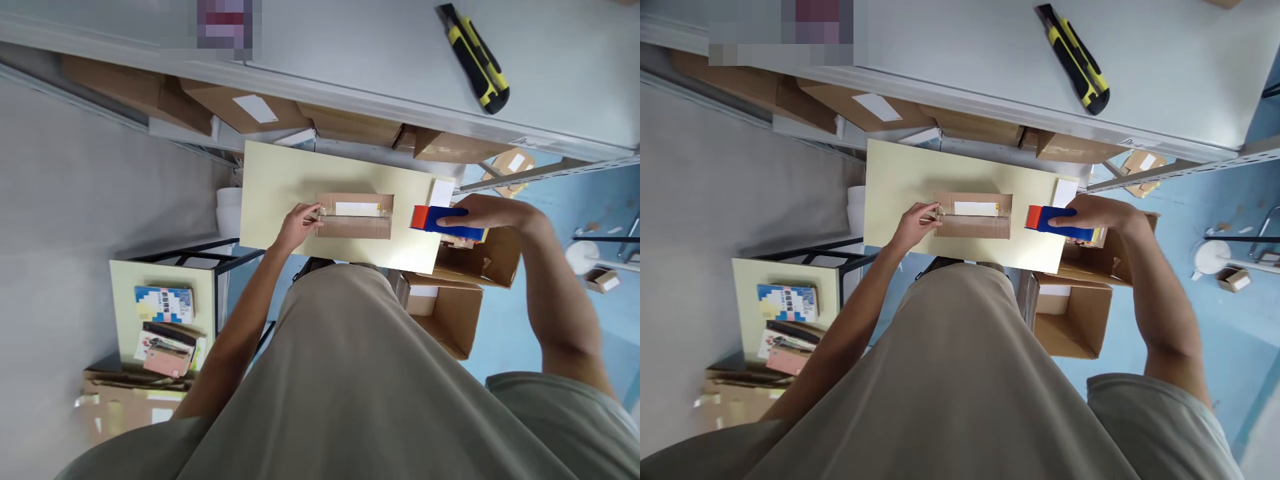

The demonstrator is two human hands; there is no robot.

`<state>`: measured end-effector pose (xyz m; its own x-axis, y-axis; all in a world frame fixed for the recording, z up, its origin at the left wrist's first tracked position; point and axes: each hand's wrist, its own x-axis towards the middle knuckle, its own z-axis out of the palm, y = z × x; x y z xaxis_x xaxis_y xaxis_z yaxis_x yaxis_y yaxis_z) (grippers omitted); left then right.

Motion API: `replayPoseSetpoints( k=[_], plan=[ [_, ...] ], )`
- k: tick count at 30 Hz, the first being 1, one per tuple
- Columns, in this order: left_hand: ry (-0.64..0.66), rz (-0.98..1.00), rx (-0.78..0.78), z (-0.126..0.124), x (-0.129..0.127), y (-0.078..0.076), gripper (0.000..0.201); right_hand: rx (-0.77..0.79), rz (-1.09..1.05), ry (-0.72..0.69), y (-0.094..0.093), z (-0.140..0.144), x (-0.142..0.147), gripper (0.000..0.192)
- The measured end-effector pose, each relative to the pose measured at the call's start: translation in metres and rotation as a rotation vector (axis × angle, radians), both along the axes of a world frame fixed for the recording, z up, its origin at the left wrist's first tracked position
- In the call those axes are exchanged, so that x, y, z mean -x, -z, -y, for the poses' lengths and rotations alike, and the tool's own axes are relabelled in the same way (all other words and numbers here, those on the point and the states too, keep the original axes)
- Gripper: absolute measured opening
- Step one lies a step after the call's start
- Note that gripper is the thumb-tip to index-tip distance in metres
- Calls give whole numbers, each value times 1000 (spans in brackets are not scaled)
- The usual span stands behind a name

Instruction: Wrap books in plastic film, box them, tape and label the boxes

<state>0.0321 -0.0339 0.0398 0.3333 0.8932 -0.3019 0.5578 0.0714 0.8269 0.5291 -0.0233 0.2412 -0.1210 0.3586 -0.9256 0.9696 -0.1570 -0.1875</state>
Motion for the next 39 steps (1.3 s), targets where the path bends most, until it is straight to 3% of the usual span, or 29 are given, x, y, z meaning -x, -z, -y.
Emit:
replayPoseSetpoints(
  k=[6,12,19,24,29,33,39],
  plan=[
    [-61,-80,47,5,-9,-9,52,-38,20,-19,48,-5,6,82],
    [-137,-144,-8,13,-21,-15,48,-84,34,-27,71,-5,22,78],
    [-388,-191,-67,25,-48,-5,31,-179,122,-157,70,-1,42,83],
    [-478,-201,-97,19,-33,0,30,-175,99,-173,69,1,59,84],
    [-539,-213,-95,12,-9,0,32,-137,-6,-136,69,2,50,72],
    [-549,-198,-81,11,-5,0,33,-117,-79,-142,68,1,39,67],
    [-517,-213,-75,12,-8,-4,33,-150,62,-138,80,4,69,72]
  ],
)
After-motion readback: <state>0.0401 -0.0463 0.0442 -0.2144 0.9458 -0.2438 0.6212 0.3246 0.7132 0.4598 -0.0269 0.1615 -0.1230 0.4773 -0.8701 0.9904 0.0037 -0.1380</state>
